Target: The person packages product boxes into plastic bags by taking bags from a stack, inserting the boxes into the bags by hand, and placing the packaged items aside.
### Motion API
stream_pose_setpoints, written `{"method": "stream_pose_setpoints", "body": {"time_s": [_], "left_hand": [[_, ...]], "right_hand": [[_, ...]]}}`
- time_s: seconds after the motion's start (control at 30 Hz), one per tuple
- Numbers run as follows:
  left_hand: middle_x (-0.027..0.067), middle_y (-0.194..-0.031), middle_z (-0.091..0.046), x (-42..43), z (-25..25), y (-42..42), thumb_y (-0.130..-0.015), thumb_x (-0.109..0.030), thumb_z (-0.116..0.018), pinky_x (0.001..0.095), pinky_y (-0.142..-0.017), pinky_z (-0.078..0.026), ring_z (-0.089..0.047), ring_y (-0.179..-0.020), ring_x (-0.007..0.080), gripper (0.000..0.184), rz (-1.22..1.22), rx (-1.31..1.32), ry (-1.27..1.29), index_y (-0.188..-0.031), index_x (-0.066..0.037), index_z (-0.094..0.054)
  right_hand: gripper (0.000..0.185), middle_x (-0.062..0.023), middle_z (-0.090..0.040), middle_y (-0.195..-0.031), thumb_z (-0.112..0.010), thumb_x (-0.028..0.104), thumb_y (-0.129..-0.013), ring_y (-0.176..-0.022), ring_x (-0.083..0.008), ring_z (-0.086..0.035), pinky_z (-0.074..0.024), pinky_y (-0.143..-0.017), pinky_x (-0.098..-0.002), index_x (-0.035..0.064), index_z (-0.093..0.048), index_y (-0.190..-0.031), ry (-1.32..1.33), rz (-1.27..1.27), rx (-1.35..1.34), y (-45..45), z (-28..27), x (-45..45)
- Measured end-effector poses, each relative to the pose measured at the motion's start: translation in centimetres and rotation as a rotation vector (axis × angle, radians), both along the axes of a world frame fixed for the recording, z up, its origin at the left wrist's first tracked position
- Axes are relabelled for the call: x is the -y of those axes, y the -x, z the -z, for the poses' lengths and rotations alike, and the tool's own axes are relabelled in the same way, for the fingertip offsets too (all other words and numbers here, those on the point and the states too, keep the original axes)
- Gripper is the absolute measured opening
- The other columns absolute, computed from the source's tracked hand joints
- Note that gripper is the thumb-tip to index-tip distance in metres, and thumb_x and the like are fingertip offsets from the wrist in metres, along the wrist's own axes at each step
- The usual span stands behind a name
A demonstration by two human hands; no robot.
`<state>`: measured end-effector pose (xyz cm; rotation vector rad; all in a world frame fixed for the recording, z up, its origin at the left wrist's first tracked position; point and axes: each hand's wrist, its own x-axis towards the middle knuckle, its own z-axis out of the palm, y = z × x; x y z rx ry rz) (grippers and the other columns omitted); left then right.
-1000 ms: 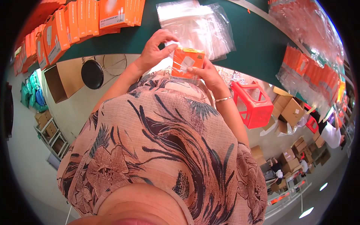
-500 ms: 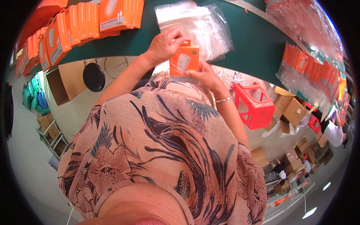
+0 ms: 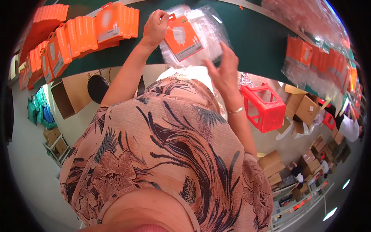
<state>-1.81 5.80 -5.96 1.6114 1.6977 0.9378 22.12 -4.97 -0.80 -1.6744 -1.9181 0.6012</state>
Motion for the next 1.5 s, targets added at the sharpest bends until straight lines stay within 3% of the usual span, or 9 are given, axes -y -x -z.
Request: {"method": "stream_pose_setpoints", "body": {"time_s": [0.2,0.4,0.5,0.8,0.93,1.03,1.1,1.33,1.5], "left_hand": [[0.0116,-0.094,-0.06,0.4,0.1,-8.4,-0.094,-0.026,-0.055,0.0309,-0.066,-0.049,-0.062,-0.076,0.022,0.026,0.17,-0.025,-0.072,-0.094,-0.001,-0.052],[0.0131,-0.093,-0.062,3.9,-4.4,-12.2,-0.092,-0.033,-0.057,0.0309,-0.054,-0.049,-0.064,-0.067,0.0192,0.038,0.423,0.695,0.78,-0.118,-0.007,-0.048],[0.0105,-0.092,-0.063,4.8,-2.7,-12.1,-0.092,-0.028,-0.058,0.0273,-0.051,-0.048,-0.062,-0.063,0.0152,0.035,0.569,0.564,0.821,-0.118,-0.006,-0.051],[0.01,-0.089,-0.062,7.1,2.3,-5.6,-0.089,-0.015,-0.059,0.0317,-0.064,-0.048,-0.06,-0.07,0.0207,0.019,0.444,0.107,0.28,-0.105,-0.005,-0.058],[0.0109,-0.087,-0.061,7.8,3.4,-5.0,-0.083,-0.013,-0.066,0.0345,-0.071,-0.048,-0.059,-0.078,0.0253,0.02,0.385,-0.093,-0.09,-0.1,-0.006,-0.06],[0.0094,-0.085,-0.061,7.9,4.6,-4.8,-0.077,-0.014,-0.07,0.0383,-0.079,-0.046,-0.057,-0.086,0.029,0.018,0.329,-0.162,-0.165,-0.091,-0.007,-0.062],[0.0095,-0.085,-0.061,7.3,6.2,-4.1,-0.077,-0.016,-0.07,0.0394,-0.077,-0.046,-0.058,-0.085,0.0297,0.015,0.329,-0.179,-0.139,-0.086,-0.007,-0.063],[0.0102,-0.083,-0.063,5.8,4.8,-3.3,-0.081,-0.022,-0.068,0.0367,-0.072,-0.048,-0.06,-0.079,0.0275,0.016,0.219,0.01,0.194,-0.082,-0.006,-0.064],[0.0101,-0.08,-0.066,5.7,4.2,-3.4,-0.083,-0.025,-0.067,0.033,-0.067,-0.048,-0.062,-0.07,0.0228,0.02,0.118,0.229,0.265,-0.083,-0.004,-0.065]], "right_hand": [[0.088,-0.0207,-0.05,-0.118,-0.08,0.027,-0.065,-0.111,-0.0372,-0.048,-0.0401,-0.096,-0.0441,0.0058,-0.037,-0.138,-0.033,0.071,0.077,1.6,0.4,-1.3],[0.081,-0.0204,-0.051,-0.115,-0.074,0.03,-0.068,-0.107,-0.0366,-0.049,-0.0413,-0.094,-0.0446,0.007,-0.038,-0.138,-0.215,0.293,0.283,-10.1,1.2,-3.8],[0.083,-0.0212,-0.051,-0.119,-0.074,0.036,-0.071,-0.111,-0.0379,-0.049,-0.0403,-0.095,-0.0462,0.0099,-0.037,-0.14,-0.333,0.459,0.39,-19.1,-0.4,-6.5],[0.078,-0.0195,-0.044,-0.136,-0.067,0.049,-0.077,-0.121,-0.0422,-0.043,-0.0351,-0.1,-0.0526,0.0165,-0.038,-0.141,-0.086,0.637,0.931,-32.8,0.8,-11.0],[0.058,-0.0164,-0.052,-0.128,-0.066,0.037,-0.083,-0.116,-0.0384,-0.049,-0.0388,-0.098,-0.0476,0.015,-0.049,-0.134,-0.438,0.628,0.777,-27.7,-0.7,-9.7],[0.038,-0.0138,-0.062,-0.111,-0.064,0.023,-0.087,-0.1,-0.0258,-0.061,-0.0482,-0.085,-0.0367,0.0121,-0.059,-0.123,-0.441,0.231,0.308,-18.9,0.4,-7.9],[0.026,-0.0088,-0.066,-0.097,-0.063,0.015,-0.089,-0.079,-0.0131,-0.063,-0.0506,-0.068,-0.025,0.0062,-0.064,-0.113,-0.009,0.061,-0.057,-11.9,1.5,-5.4],[0.036,-0.005,-0.065,-0.087,-0.066,0.022,-0.087,-0.066,-0.0108,-0.059,-0.0495,-0.054,-0.0252,0.0036,-0.06,-0.118,0.896,0.103,-0.622,-1.0,6.3,0.6],[0.039,-0.0013,-0.063,-0.083,-0.063,0.025,-0.091,-0.064,-0.006,-0.056,-0.0459,-0.051,-0.0212,0.0049,-0.056,-0.124,1.012,0.123,-0.781,3.3,4.2,-0.6]]}}
